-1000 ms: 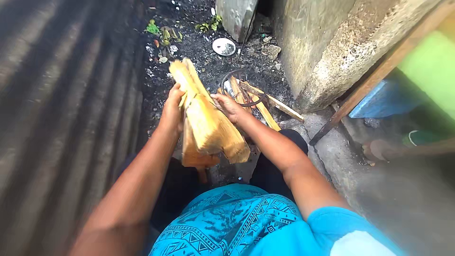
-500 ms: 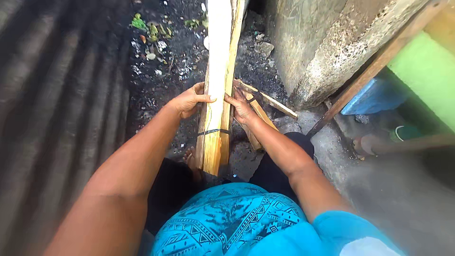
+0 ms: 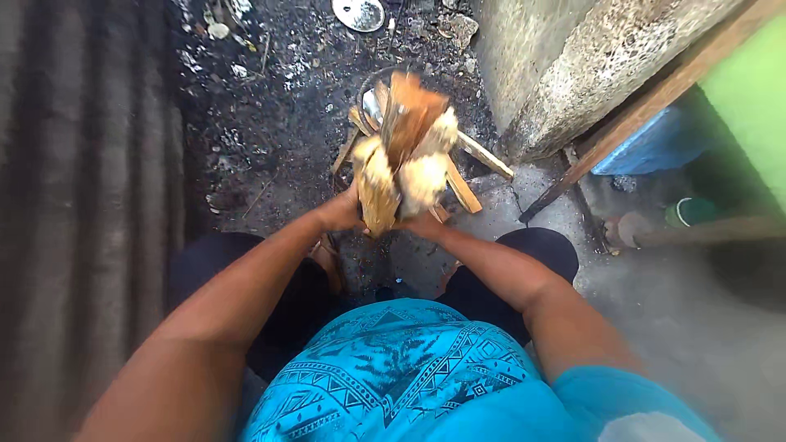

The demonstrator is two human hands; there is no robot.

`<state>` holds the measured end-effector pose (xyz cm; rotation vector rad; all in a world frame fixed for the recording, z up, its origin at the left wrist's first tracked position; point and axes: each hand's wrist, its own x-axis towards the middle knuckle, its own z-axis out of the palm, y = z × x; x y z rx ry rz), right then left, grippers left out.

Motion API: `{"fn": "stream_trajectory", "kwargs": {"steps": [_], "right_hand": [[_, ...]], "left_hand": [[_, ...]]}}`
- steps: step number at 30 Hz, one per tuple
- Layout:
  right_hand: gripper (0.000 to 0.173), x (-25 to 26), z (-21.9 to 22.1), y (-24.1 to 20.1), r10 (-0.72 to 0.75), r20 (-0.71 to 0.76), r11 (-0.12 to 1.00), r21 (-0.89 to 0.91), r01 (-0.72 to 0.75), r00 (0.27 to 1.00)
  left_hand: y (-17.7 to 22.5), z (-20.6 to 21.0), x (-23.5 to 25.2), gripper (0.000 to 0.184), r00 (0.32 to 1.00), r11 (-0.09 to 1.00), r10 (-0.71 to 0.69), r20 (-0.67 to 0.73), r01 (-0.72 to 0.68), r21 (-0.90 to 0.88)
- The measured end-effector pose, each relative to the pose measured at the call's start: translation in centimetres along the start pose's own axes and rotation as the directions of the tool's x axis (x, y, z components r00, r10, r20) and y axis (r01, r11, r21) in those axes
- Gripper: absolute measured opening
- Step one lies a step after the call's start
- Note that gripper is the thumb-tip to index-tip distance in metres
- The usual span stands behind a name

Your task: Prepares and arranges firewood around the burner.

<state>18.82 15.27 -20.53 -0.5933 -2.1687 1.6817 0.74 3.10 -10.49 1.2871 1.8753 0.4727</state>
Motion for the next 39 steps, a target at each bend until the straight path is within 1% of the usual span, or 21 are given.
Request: {"fn": "stream_trajectory", "kwargs": {"steps": [1, 2, 3, 4, 6, 8, 9, 12, 14, 16, 18, 20, 22, 23, 25, 27, 29, 31, 33, 36, 39], "right_hand": [[0.093, -0.6, 0.0, -0.1, -0.010, -0.006, 0.999, -0.031, 0.010, 1.000], [0.087, -1.1, -0.1, -0.2, -0.022, -0.018, 0.998, -0.059, 0.021, 1.000], [0.083, -1.3, -0.2, -0.4, -0.005, -0.014, 0.996, -0.094, 0.003, 1.000], [0.083, -1.5, -0.4, -0.7, 0.014, -0.002, 0.990, -0.137, -0.014, 1.000], [0.083, -1.5, -0.6, -0.6, 0.018, 0.001, 0.984, -0.180, -0.018, 1.000], [0.080, -1.5, -0.7, -0.3, -0.018, -0.023, 0.984, -0.178, 0.014, 1.000], [0.080, -1.7, -0.7, -0.5, -0.009, -0.032, 0.985, -0.174, 0.003, 0.999], [0.082, -1.6, -0.9, -0.5, 0.077, -0.011, 0.972, -0.220, -0.077, 0.997], [0.092, -0.5, -1.2, 0.8, 0.126, 0.032, 0.942, -0.317, -0.109, 0.992], [0.118, 1.0, -2.5, 0.8, 0.221, 0.076, 0.876, -0.453, -0.164, 0.972], [0.141, 2.2, -4.1, -0.1, 0.263, 0.086, 0.867, -0.458, -0.196, 0.961], [0.149, 2.3, -5.0, -1.9, 0.156, 0.070, 0.918, -0.378, -0.119, 0.985], [0.150, 1.6, -4.9, -3.6, -0.062, 0.027, 0.950, -0.304, 0.068, 0.998], [0.146, 1.4, -4.4, -4.3, -0.182, 0.008, 0.946, -0.272, 0.178, 0.983], [0.136, 1.1, -2.4, -5.3, -0.392, 0.034, 0.901, -0.188, 0.391, 0.919], [0.127, 0.6, 0.1, -6.2, -0.531, 0.155, 0.820, -0.156, 0.551, 0.833], [0.117, 0.2, 1.9, -7.4, -0.655, 0.273, 0.693, -0.155, 0.704, 0.705], [0.108, -0.6, 2.8, -8.7, -0.706, 0.345, 0.620, -0.121, 0.776, 0.618], [0.108, -1.6, 3.1, -9.8, -0.711, 0.355, 0.623, -0.083, 0.778, 0.607], [0.095, -2.3, 3.9, -11.1, -0.764, 0.349, 0.572, -0.021, 0.820, 0.542], [0.073, -2.2, 3.9, -11.8, -0.779, 0.370, 0.517, -0.077, 0.852, 0.506]], "left_hand": [[0.7, 0.0, -1.0, 0.077, 1.000, 1.000, -0.022, -0.001, 0.022, 0.014], [-0.9, 0.4, -1.1, 0.054, 0.999, 0.999, 0.031, -0.020, -0.031, 0.009], [-4.7, 1.7, 0.1, 0.040, 0.977, 0.980, 0.188, -0.100, -0.193, -0.051], [-9.2, 3.8, 2.8, 0.038, 0.901, 0.901, 0.380, -0.208, -0.412, -0.135], [-10.1, 4.1, 5.4, 0.048, 0.945, 0.877, 0.310, -0.099, -0.325, -0.354], [-10.2, 4.0, 6.5, 0.049, 0.966, 0.881, 0.256, -0.047, -0.253, -0.399], [-11.6, 4.4, 7.5, 0.046, 0.968, 0.902, 0.244, -0.049, -0.245, -0.356], [-17.2, 5.8, 9.8, 0.038, 0.988, 0.990, 0.134, -0.083, -0.130, 0.052], [-15.2, 5.1, 9.6, 0.047, 0.999, 0.984, 0.004, -0.042, 0.004, 0.177], [-10.4, 2.2, 8.3, 0.052, 0.994, 0.994, -0.110, 0.008, 0.111, -0.021], [-9.8, -0.7, 5.8, 0.055, 1.000, 0.977, 0.005, -0.025, -0.010, -0.213], [-5.6, -3.7, 2.2, 0.051, 0.979, 0.837, -0.143, -0.147, 0.040, -0.546], [-3.9, -3.7, -0.1, 0.047, 0.921, 0.510, -0.283, -0.269, -0.093, -0.855], [-3.2, -3.1, -1.4, 0.052, 0.926, 0.403, -0.259, -0.275, -0.156, -0.902], [-2.3, -1.3, -3.3, 0.072, 0.937, 0.290, -0.194, -0.292, -0.229, -0.929], [-3.0, 0.7, -3.9, 0.073, 0.940, 0.308, -0.156, -0.304, -0.247, -0.919], [-2.8, 2.1, -3.7, 0.065, 0.920, 0.350, -0.154, -0.359, -0.289, -0.891], [-2.1, 3.0, -3.3, 0.060, 0.920, 0.296, -0.178, -0.348, -0.287, -0.911], [-1.7, 3.3, -3.8, 0.059, 0.937, 0.298, -0.162, -0.310, -0.253, -0.921], [-2.9, 3.4, -3.7, 0.060, 0.945, 0.447, -0.017, -0.326, -0.284, -0.848], [-2.4, 1.8, -5.1, 0.065, 0.954, 0.546, -0.092, -0.285, -0.191, -0.816]]}}
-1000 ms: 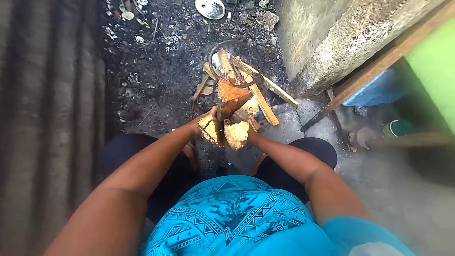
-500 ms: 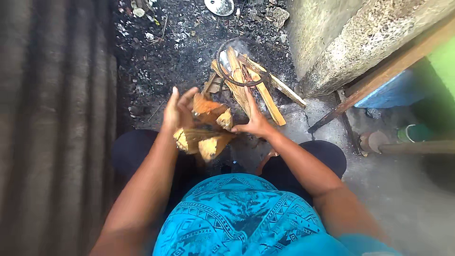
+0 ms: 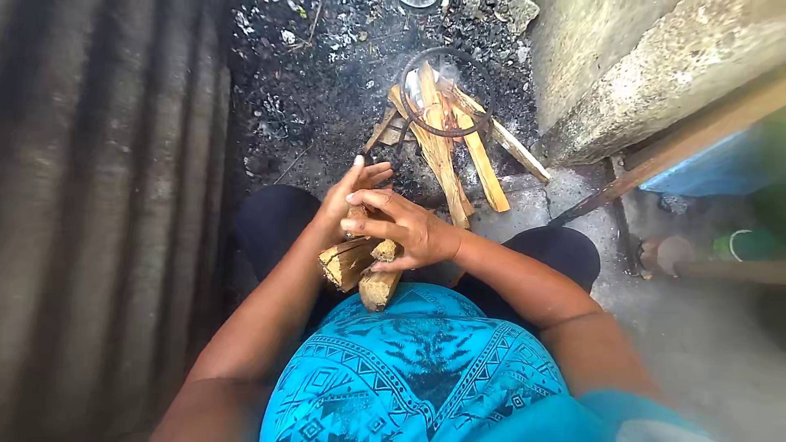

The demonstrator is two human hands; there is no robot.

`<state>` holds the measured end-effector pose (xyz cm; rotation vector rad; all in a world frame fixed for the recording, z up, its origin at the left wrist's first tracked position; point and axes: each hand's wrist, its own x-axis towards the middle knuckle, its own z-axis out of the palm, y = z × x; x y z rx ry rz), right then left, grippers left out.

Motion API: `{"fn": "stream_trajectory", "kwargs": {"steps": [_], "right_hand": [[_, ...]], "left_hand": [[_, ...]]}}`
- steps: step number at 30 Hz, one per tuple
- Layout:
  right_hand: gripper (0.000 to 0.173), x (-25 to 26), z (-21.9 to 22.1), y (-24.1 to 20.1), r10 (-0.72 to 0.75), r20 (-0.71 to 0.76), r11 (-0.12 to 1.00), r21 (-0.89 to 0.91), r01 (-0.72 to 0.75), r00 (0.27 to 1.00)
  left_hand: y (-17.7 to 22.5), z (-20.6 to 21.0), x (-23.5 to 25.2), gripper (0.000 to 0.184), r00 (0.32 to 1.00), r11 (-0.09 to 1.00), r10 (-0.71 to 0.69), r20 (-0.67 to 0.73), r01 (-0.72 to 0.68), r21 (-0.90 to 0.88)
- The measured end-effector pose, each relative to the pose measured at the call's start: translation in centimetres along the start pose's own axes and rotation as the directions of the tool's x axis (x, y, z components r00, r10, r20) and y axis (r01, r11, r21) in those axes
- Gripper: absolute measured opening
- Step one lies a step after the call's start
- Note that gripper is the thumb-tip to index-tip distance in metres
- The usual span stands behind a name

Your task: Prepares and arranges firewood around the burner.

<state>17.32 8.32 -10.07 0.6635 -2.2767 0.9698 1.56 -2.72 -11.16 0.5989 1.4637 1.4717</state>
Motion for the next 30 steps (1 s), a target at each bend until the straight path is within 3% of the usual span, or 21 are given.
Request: {"fn": "stream_trajectory", "kwargs": {"steps": [2, 4, 6, 9, 14, 16, 19, 23, 26, 30], "right_hand": [[0.060, -0.1, -1.0, 0.1, -0.003, 0.020, 0.998, -0.056, 0.004, 1.000], [0.056, -0.2, -1.9, 0.2, 0.005, 0.023, 0.997, -0.081, -0.003, 1.000], [0.056, -0.1, -2.5, 0.5, 0.007, 0.008, 0.998, -0.068, -0.007, 1.000], [0.053, 0.3, -2.6, 1.4, -0.006, -0.020, 0.996, -0.093, 0.004, 1.000], [0.053, 1.7, -3.1, 3.6, 0.045, -0.101, 0.986, -0.153, -0.060, 0.994], [0.054, 2.4, -3.6, 4.6, 0.075, -0.108, 0.985, -0.149, -0.091, 0.991], [0.052, 2.8, -4.0, 5.3, 0.096, -0.104, 0.985, -0.131, -0.109, 0.990], [0.051, 2.6, -4.5, 5.5, 0.080, -0.098, 0.986, -0.136, -0.093, 0.992], [0.050, 2.1, -5.3, 5.8, 0.083, -0.140, 0.989, -0.110, -0.099, 0.987], [0.055, 1.6, -6.2, 5.7, 0.130, -0.209, 0.979, -0.128, -0.159, 0.969]], "left_hand": [[2.0, -1.1, -1.8, 0.069, 0.997, 0.990, -0.035, -0.072, 0.044, 0.136], [3.4, -2.3, -5.4, 0.066, 0.989, 0.924, 0.085, -0.117, -0.034, 0.381], [4.0, -2.3, -10.2, 0.075, 0.957, 0.731, 0.289, -0.022, -0.206, 0.650], [3.5, 0.7, -15.2, 0.097, 0.858, 0.441, 0.498, 0.124, -0.373, 0.816], [0.9, 2.3, -14.4, 0.113, 0.844, 0.213, 0.524, 0.116, -0.261, 0.941], [0.5, 3.0, -13.6, 0.113, 0.871, 0.131, 0.472, 0.140, -0.226, 0.965], [1.4, 3.1, -13.5, 0.113, 0.909, 0.086, 0.384, 0.163, -0.211, 0.974], [1.3, 2.0, -14.2, 0.102, 0.911, 0.049, 0.378, 0.167, -0.200, 0.979], [1.5, 0.6, -13.7, 0.096, 0.914, 0.166, 0.402, 0.058, -0.135, 0.977], [3.5, 0.3, -11.5, 0.125, 0.956, 0.432, 0.285, -0.066, -0.067, 0.899]]}}
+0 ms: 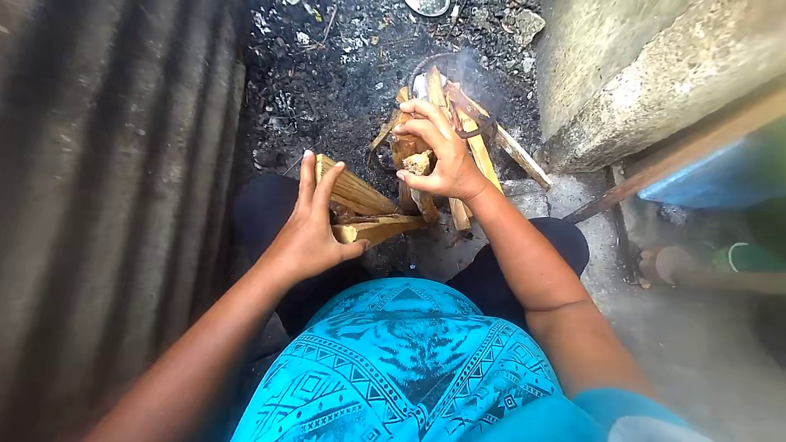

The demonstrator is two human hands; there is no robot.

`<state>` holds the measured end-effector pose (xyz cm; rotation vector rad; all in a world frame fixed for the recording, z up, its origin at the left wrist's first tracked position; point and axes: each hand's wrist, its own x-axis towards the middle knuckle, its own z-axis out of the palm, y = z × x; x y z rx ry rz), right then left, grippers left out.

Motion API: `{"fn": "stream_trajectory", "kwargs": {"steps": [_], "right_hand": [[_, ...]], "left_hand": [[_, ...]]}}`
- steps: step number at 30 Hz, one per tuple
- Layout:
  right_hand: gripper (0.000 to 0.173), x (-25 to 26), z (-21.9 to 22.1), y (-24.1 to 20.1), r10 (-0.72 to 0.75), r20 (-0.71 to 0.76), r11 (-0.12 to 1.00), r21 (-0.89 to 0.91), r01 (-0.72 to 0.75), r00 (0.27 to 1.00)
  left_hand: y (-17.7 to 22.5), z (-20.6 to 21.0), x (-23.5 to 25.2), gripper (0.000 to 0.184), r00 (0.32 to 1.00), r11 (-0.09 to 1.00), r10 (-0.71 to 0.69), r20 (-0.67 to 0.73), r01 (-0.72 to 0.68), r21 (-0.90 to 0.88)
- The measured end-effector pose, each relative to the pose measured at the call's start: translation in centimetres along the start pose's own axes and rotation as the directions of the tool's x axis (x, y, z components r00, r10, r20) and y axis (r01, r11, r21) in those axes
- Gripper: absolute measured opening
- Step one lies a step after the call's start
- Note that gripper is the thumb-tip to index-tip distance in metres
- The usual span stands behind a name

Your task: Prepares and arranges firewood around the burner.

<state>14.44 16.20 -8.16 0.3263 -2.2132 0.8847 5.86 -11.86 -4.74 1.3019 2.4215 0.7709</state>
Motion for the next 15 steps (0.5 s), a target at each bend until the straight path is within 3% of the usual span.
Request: {"fn": "stream_trajectory", "kwargs": {"steps": [3, 8, 11, 15], "right_hand": [[0.053, -0.4, -0.5, -0.2, 0.030, -0.044, 1.000, 0.004, -0.030, 0.999], [0.047, -1.4, -0.5, -0.9, 0.052, -0.120, 0.998, 0.024, -0.049, 0.991], [0.055, -1.8, -0.8, -1.4, 0.063, -0.123, 0.998, -0.019, -0.066, 0.990], [0.079, -2.2, -1.0, -1.0, 0.156, -0.140, 0.987, 0.054, -0.150, 0.978]], "left_hand": [[0.0, -0.4, 2.0, 0.131, 1.000, 0.998, 0.013, 0.013, -0.012, -0.055], [-0.8, -1.3, 5.3, 0.116, 0.977, 0.961, 0.212, 0.031, -0.203, -0.189], [0.4, -1.5, 7.5, 0.108, 0.951, 0.928, 0.302, 0.071, -0.276, -0.248], [3.1, -0.7, 10.1, 0.103, 0.978, 0.978, 0.167, 0.125, -0.148, -0.146]]}}
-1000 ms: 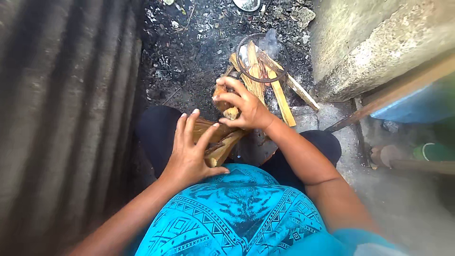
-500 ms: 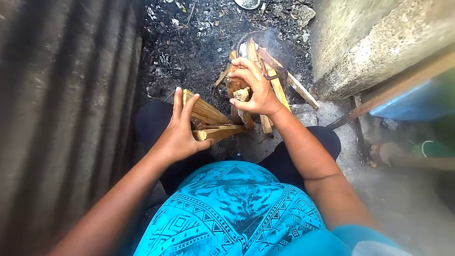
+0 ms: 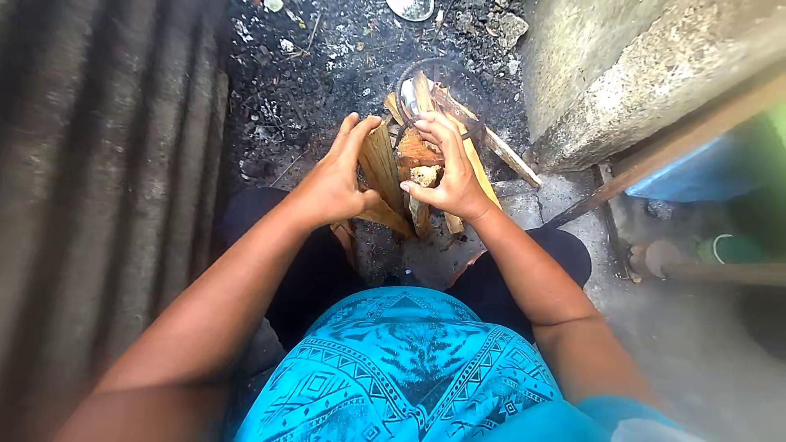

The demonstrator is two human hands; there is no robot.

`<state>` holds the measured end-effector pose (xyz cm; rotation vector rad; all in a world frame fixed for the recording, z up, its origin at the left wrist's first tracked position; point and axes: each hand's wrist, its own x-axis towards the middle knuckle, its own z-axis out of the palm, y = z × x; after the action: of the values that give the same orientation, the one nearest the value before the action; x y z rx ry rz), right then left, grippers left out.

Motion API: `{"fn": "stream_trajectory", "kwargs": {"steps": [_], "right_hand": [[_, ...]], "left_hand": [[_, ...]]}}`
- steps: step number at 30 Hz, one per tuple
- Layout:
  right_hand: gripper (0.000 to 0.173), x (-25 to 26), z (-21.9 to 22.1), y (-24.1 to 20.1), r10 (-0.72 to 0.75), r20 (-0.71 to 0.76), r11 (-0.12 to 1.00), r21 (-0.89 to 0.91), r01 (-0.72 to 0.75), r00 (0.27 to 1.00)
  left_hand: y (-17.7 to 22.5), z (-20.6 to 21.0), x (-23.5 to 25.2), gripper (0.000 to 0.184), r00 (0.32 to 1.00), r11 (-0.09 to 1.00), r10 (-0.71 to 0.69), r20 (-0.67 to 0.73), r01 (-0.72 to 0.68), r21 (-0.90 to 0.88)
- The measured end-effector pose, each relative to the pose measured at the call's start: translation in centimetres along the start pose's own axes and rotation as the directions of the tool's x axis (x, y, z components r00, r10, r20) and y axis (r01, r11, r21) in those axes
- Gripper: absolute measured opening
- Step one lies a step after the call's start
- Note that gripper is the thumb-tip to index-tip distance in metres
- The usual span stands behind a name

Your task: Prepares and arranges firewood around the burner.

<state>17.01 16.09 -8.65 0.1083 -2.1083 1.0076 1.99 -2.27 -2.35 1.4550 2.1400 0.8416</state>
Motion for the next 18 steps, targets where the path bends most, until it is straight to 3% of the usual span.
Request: {"fn": "stream_trajectory", "kwargs": {"steps": [3, 5, 9, 13, 16, 18], "right_hand": [[0.093, -0.3, 0.4, 0.3, 0.079, -0.029, 0.991, 0.114, -0.075, 0.996], [0.093, -0.4, 0.7, 0.2, 0.095, -0.032, 0.989, 0.117, -0.090, 0.995], [0.082, -0.3, 1.1, -0.5, 0.177, -0.028, 0.984, 0.020, -0.176, 0.984], [0.066, -0.1, 1.1, -0.7, 0.168, -0.113, 0.982, -0.067, -0.177, 0.979], [0.037, -0.4, -0.2, -0.8, 0.132, -0.113, 0.921, -0.353, -0.164, 0.985], [0.029, -0.8, -1.6, -1.4, 0.143, -0.036, 0.824, -0.549, -0.140, 0.989]], "left_hand": [[1.2, 1.3, 1.8, 0.083, 0.998, 0.996, -0.011, -0.067, 0.017, 0.091], [2.1, 2.2, 2.6, 0.073, 0.996, 0.993, 0.019, -0.084, -0.009, 0.116], [2.8, 2.5, 4.6, 0.078, 0.995, 0.972, -0.050, -0.087, 0.069, 0.223], [1.2, 1.3, 6.3, 0.081, 0.996, 0.957, -0.080, -0.049, 0.090, 0.277], [-0.3, 0.1, 6.6, 0.084, 0.994, 0.948, -0.098, -0.051, 0.109, 0.298], [-0.7, -0.4, 6.5, 0.087, 0.991, 0.945, -0.128, -0.049, 0.136, 0.299]]}}
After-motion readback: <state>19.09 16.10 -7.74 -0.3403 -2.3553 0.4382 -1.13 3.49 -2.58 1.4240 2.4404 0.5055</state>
